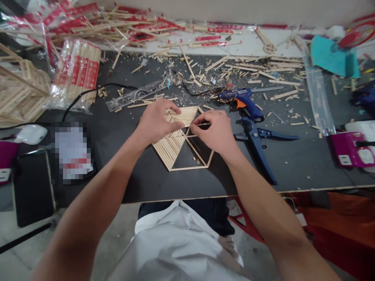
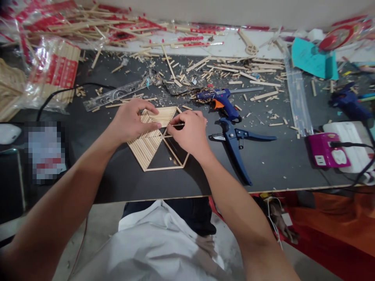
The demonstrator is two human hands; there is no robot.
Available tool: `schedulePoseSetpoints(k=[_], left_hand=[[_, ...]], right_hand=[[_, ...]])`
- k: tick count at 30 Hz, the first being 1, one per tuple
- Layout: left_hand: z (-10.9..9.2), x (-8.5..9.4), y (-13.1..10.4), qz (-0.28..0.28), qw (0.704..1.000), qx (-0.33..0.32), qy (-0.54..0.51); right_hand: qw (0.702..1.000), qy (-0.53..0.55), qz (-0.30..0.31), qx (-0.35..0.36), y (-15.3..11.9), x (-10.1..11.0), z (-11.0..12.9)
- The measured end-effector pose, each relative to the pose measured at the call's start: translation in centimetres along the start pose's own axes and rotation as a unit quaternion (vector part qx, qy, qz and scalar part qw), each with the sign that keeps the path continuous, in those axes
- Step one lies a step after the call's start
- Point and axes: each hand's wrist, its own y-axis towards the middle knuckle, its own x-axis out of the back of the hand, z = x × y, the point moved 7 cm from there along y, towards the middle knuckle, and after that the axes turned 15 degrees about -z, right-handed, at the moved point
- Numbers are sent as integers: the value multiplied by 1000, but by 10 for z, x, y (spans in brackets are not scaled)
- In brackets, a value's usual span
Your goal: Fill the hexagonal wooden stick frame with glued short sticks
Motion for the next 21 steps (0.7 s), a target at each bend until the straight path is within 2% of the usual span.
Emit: schedulePoseSetpoints(k=[12,15,21], left_hand=[[-5,4,-3,2,1000,4,1],[-17,7,-8,8,999,-30,29],[-50,4,-23,39,981,-143,121]], right_hand=[[1000,-17,8,-1,0,0,2],[1000,-27,12,0,0,0,3],[999,-32,23,11,1,-1,3]])
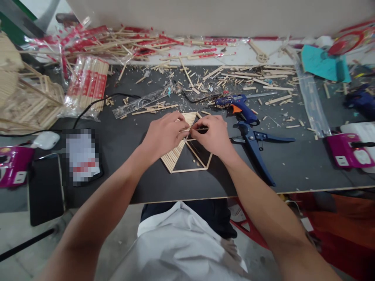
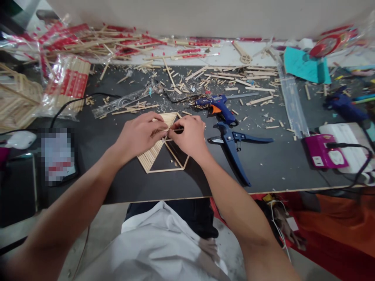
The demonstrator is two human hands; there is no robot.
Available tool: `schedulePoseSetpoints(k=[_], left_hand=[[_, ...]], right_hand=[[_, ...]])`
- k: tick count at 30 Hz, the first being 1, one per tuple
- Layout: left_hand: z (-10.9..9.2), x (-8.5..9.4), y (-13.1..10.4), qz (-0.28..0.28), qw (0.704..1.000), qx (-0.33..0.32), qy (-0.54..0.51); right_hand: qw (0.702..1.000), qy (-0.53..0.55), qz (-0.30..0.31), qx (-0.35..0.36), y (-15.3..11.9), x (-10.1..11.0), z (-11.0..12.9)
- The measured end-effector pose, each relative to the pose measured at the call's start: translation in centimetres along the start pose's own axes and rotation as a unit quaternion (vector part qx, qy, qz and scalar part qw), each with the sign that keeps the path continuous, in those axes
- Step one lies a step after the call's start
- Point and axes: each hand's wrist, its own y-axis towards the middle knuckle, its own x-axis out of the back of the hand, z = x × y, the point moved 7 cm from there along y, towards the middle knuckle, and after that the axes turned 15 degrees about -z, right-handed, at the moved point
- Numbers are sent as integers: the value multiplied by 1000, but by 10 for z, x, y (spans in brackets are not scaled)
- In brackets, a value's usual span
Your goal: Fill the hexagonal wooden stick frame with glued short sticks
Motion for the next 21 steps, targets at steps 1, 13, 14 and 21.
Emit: schedulePoseSetpoints(k=[1,13,14,21], left_hand=[[-4,0,-1,-3,1000,-16,17],[-21,6,0,-54,986,-129,90],[-22,6,0,-55,986,-132,88],[-19,7,-1,-103,981,-119,109]], right_hand=[[1000,0,1,1,0,0,0],[997,61,-33,14,3,11,6],[997,68,-37,17,3,13,7],[992,109,-35,60,4,19,19]])
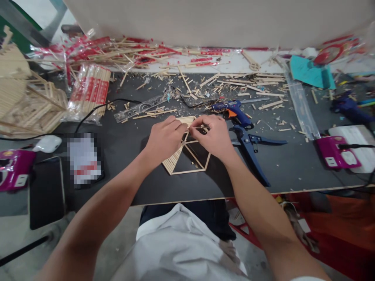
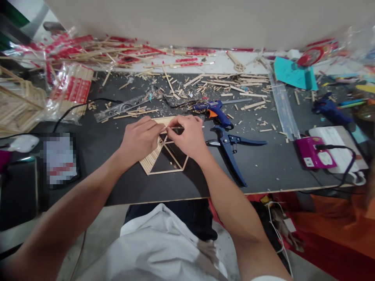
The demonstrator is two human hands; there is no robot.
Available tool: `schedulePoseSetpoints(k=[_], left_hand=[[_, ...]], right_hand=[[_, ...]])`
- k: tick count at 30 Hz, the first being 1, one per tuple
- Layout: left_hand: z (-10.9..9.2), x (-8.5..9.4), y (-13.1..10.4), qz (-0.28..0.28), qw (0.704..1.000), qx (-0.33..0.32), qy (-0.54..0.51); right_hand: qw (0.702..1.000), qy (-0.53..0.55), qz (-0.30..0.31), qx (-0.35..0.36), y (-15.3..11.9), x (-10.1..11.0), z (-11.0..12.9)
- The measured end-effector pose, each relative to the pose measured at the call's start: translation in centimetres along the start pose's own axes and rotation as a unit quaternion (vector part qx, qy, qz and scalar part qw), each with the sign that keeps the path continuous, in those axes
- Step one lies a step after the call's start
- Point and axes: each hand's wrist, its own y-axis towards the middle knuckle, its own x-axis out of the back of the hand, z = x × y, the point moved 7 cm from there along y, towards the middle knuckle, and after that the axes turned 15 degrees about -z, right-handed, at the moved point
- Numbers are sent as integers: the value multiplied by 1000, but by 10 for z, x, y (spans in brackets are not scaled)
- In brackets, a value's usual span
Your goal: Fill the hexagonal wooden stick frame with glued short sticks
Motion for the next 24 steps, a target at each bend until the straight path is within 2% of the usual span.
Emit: schedulePoseSetpoints(k=[4,10,18,24], left_hand=[[3,-1,0,-14,999,23,-21],[2,1,1,-29,999,31,-18],[6,0,1,-51,995,77,-49],[6,-2,1,-58,994,76,-45]], right_hand=[[998,41,25,-26,1,-5,-3],[985,148,13,-90,5,-7,-7],[976,171,7,-136,7,-8,-5],[970,194,-2,-146,6,-9,-8]])
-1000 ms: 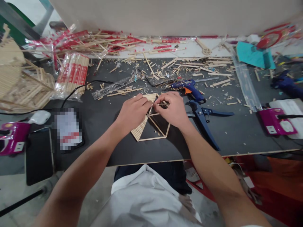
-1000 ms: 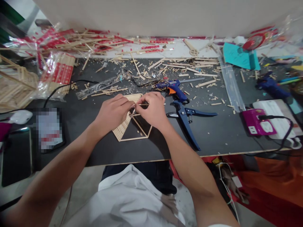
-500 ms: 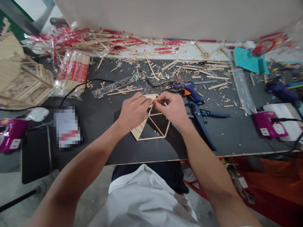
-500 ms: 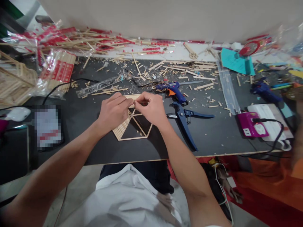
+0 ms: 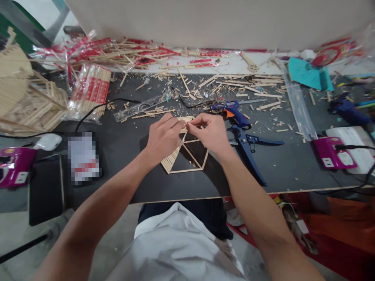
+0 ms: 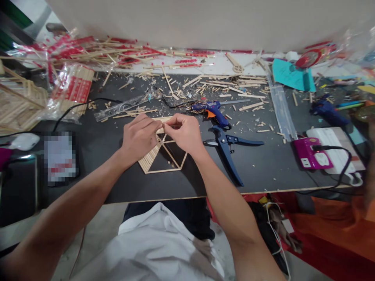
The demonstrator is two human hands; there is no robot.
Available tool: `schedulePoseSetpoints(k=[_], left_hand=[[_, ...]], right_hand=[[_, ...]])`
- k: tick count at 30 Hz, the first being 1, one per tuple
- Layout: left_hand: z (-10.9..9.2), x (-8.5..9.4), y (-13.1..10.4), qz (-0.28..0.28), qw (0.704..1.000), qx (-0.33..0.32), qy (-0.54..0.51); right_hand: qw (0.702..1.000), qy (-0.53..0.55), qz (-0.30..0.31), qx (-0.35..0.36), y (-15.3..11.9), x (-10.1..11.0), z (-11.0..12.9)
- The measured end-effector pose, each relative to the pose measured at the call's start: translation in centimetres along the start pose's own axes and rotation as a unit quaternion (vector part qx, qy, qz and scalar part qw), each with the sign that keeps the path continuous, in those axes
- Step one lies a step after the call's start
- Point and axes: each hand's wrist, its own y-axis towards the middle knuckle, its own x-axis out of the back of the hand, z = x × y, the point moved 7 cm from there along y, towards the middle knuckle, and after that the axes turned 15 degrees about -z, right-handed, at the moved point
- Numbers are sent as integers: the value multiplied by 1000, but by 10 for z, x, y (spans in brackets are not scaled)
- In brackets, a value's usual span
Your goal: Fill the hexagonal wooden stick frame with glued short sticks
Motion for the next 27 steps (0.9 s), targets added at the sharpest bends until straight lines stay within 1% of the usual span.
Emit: schedulePoseSetpoints(k=[3,6,10,14,17,22,25,27], left_hand=[[-2,0,0,3,1000,-14,9],[-4,1,0,-1,1000,-23,15],[-2,0,0,-1,1000,-14,17],[0,-1,-1,4,1000,-3,14],[2,-1,-1,1,1000,0,7],[3,-2,-1,9,1000,-2,-1],[2,-2,-1,-1,1000,-4,3],[2,-1,-1,-18,1000,-10,0]], right_hand=[[1000,2,1,-18,1,0,-3],[1000,5,5,-17,2,0,-3],[1000,-2,9,-6,3,0,-2],[1000,-2,14,-11,3,-3,-2],[1000,13,6,-10,3,-3,-2],[1000,19,6,-23,3,-3,-7],[1000,28,10,-4,4,-4,-7],[999,36,15,5,4,-5,-7]])
